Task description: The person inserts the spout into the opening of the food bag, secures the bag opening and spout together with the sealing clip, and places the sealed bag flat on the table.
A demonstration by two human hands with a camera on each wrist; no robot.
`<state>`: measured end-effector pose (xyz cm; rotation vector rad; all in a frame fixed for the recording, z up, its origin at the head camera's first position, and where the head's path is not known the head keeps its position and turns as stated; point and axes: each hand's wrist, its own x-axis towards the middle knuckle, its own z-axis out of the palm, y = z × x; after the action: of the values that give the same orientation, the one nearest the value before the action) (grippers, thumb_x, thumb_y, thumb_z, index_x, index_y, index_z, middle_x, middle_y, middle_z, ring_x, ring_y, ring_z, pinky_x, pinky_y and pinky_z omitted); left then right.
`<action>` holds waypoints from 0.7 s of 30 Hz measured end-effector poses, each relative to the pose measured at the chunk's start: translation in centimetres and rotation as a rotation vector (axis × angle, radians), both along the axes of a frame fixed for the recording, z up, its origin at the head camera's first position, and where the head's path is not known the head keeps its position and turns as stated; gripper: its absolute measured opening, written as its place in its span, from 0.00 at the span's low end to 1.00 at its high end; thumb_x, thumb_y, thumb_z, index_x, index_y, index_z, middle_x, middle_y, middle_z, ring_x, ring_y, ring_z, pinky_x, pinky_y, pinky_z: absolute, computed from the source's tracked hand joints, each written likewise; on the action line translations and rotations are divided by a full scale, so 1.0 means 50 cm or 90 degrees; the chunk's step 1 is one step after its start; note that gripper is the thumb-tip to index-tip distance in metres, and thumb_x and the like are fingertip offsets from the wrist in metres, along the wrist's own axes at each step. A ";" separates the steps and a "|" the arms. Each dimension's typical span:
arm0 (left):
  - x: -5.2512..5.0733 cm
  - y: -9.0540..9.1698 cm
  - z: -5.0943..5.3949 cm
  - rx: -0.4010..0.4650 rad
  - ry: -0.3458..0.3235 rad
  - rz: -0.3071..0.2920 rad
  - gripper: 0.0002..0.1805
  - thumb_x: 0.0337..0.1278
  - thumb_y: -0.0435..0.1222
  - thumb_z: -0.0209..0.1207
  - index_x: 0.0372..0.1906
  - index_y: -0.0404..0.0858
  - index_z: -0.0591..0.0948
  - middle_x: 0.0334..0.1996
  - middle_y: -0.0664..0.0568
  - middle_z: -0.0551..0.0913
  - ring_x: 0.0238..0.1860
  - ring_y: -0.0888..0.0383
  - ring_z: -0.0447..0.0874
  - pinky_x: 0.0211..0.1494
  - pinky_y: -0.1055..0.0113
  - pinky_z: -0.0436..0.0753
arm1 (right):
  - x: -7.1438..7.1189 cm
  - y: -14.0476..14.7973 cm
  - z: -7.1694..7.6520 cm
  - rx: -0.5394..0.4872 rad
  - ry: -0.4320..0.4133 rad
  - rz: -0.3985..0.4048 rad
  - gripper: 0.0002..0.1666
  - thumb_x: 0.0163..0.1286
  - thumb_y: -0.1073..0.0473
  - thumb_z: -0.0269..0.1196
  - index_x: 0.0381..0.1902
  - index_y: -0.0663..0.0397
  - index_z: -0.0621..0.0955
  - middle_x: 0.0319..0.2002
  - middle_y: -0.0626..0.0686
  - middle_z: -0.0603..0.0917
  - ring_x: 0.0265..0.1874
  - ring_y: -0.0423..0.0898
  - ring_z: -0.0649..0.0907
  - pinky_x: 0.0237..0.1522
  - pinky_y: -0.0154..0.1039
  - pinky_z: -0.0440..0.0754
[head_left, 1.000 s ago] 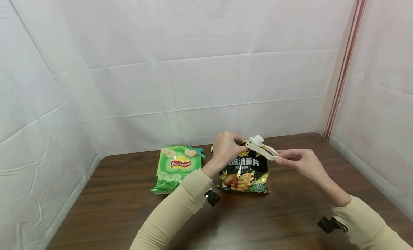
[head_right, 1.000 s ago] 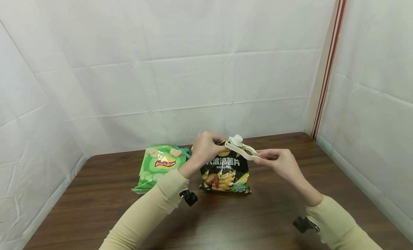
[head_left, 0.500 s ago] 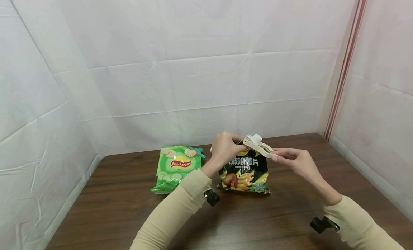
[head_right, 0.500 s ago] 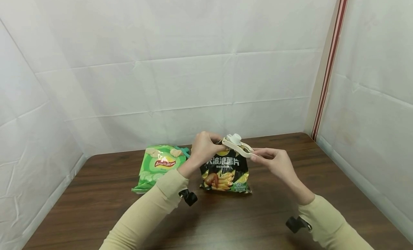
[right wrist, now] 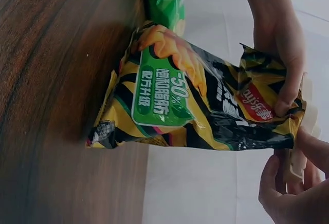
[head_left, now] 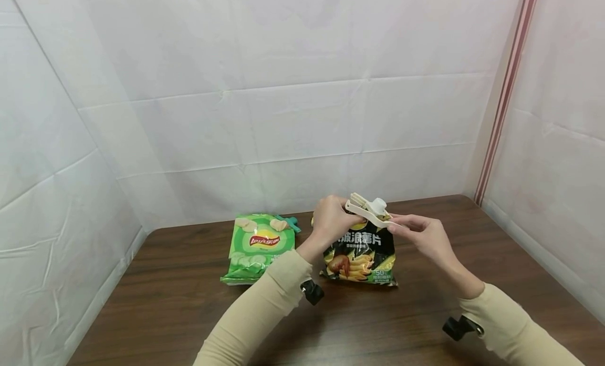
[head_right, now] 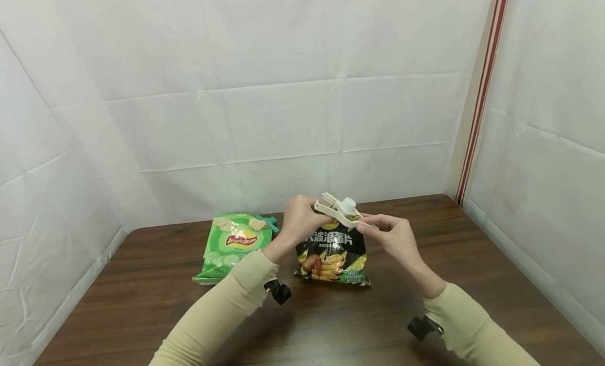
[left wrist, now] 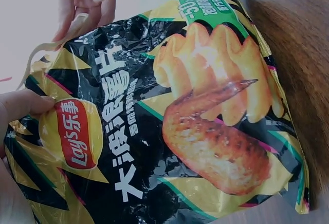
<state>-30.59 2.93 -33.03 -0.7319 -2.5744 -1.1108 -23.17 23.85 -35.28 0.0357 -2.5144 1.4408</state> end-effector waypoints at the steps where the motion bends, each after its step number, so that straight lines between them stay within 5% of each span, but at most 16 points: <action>1: 0.000 0.000 -0.001 0.004 -0.007 0.002 0.10 0.41 0.47 0.72 0.26 0.46 0.88 0.08 0.59 0.76 0.08 0.66 0.61 0.12 0.74 0.57 | 0.000 -0.003 -0.001 -0.010 0.002 -0.007 0.24 0.60 0.42 0.66 0.46 0.53 0.85 0.53 0.51 0.83 0.46 0.24 0.77 0.43 0.27 0.76; 12: 0.001 0.005 -0.010 0.026 -0.024 0.015 0.11 0.42 0.47 0.71 0.17 0.46 0.86 0.07 0.59 0.76 0.07 0.65 0.56 0.11 0.74 0.54 | -0.007 -0.027 -0.012 -0.079 0.027 -0.041 0.24 0.60 0.43 0.66 0.47 0.54 0.85 0.48 0.45 0.86 0.41 0.29 0.80 0.40 0.27 0.77; 17: 0.003 0.007 -0.006 0.013 -0.005 0.015 0.09 0.41 0.47 0.71 0.27 0.48 0.90 0.17 0.58 0.85 0.08 0.66 0.58 0.12 0.74 0.53 | -0.003 -0.034 0.001 -0.115 0.057 -0.039 0.21 0.61 0.52 0.68 0.46 0.61 0.81 0.40 0.40 0.87 0.39 0.28 0.82 0.39 0.26 0.77; 21: 0.005 0.010 -0.003 -0.002 0.001 0.013 0.11 0.41 0.47 0.72 0.32 0.49 0.90 0.21 0.58 0.87 0.09 0.66 0.61 0.12 0.74 0.54 | -0.007 -0.025 0.000 -0.110 0.067 -0.001 0.23 0.61 0.52 0.68 0.51 0.57 0.79 0.42 0.44 0.88 0.39 0.28 0.83 0.39 0.26 0.77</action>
<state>-30.34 3.41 -33.18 -0.7053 -2.5761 -1.1002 -23.51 22.60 -35.26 0.0770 -2.2984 1.6056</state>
